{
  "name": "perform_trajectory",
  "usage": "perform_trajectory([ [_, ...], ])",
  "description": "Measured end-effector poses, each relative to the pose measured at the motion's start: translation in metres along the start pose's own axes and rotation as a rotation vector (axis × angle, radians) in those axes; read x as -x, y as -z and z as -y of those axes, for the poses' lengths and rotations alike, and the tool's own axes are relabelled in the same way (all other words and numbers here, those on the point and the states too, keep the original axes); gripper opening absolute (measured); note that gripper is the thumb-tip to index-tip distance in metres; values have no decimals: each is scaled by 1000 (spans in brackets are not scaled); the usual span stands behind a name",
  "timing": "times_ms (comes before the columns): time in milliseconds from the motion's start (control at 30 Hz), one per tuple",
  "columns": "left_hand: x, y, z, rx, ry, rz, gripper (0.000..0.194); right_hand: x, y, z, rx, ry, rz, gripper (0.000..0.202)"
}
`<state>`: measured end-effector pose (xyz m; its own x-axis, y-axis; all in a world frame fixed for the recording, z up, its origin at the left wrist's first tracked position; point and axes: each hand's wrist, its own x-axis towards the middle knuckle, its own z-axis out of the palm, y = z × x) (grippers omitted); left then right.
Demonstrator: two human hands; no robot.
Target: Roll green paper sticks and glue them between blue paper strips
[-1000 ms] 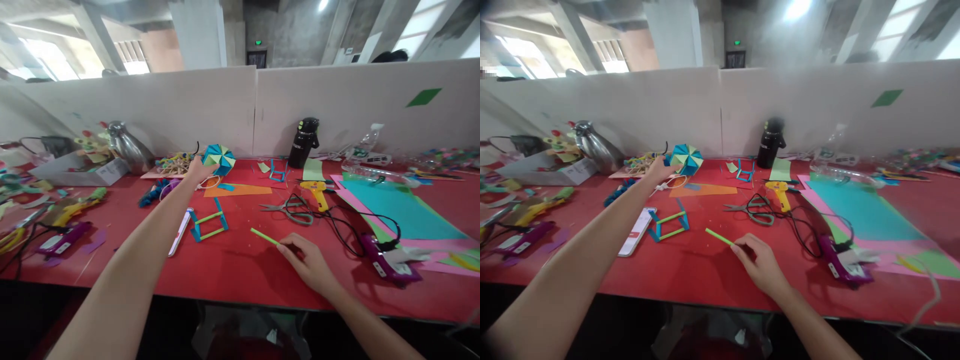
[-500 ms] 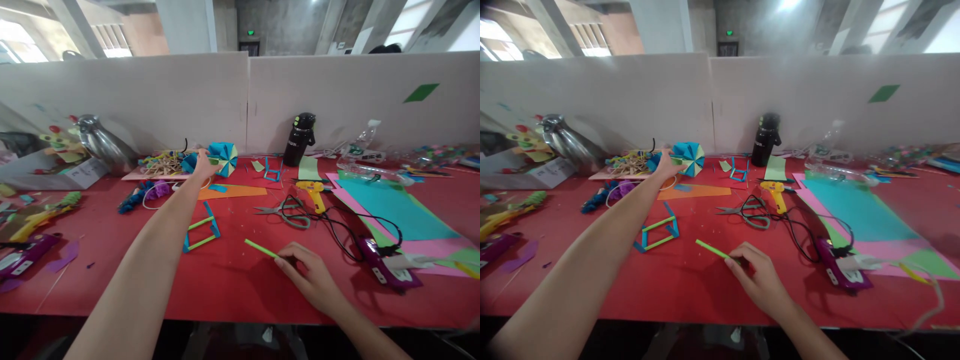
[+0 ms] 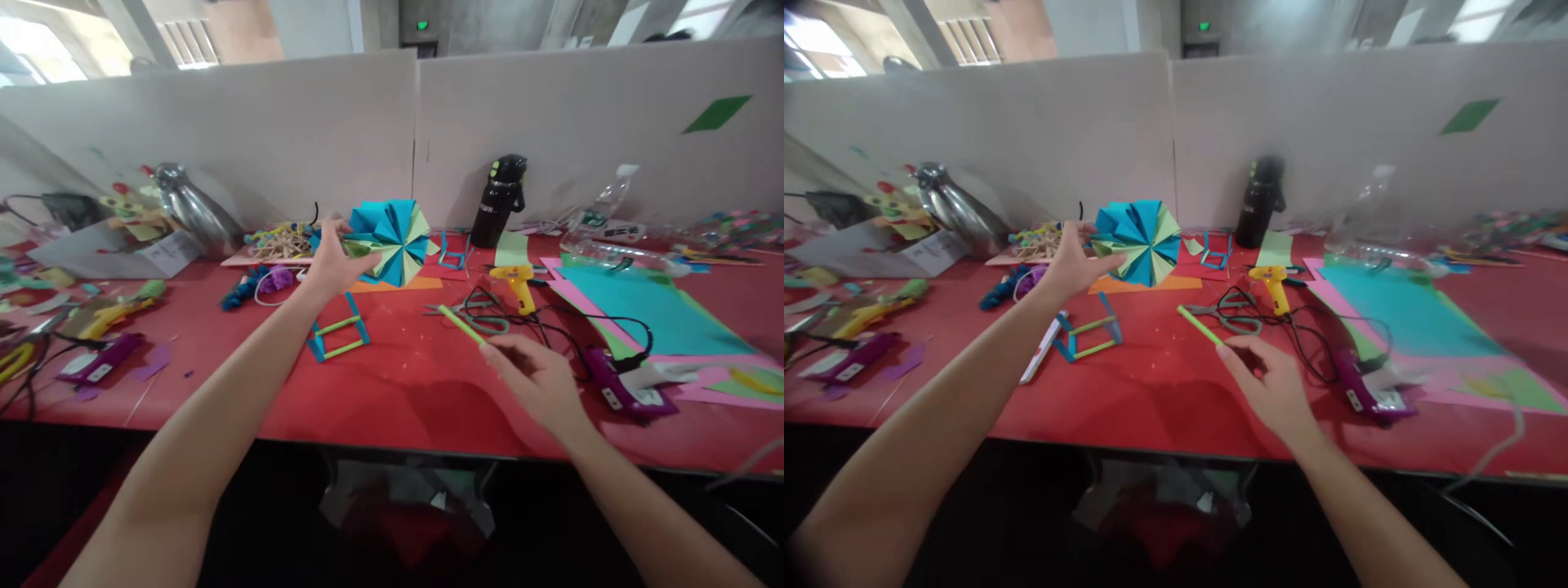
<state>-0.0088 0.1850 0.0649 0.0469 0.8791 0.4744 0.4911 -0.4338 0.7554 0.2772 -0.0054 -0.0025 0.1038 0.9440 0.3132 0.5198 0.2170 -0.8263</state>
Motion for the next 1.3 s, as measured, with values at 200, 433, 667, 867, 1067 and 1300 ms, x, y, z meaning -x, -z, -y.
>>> perform_trajectory([
  [200,118,30,-40,192,120,146,57,5,4,9,-195,18,-15,25],
  [433,160,16,-29,239,159,125,59,7,4,3,-93,122,157,30],
  [667,183,12,-28,286,116,130,61,9,-14,-3,62,153,274,18],
  [867,188,11,-28,286,112,110,63,12,-19,-4,277,195,456,21],
  [1067,188,10,-30,279,99,132,75,11,-17,2,471,155,488,7],
  [1300,188,8,-25,314,116,144,80,14,-26,17,217,124,377,30],
])
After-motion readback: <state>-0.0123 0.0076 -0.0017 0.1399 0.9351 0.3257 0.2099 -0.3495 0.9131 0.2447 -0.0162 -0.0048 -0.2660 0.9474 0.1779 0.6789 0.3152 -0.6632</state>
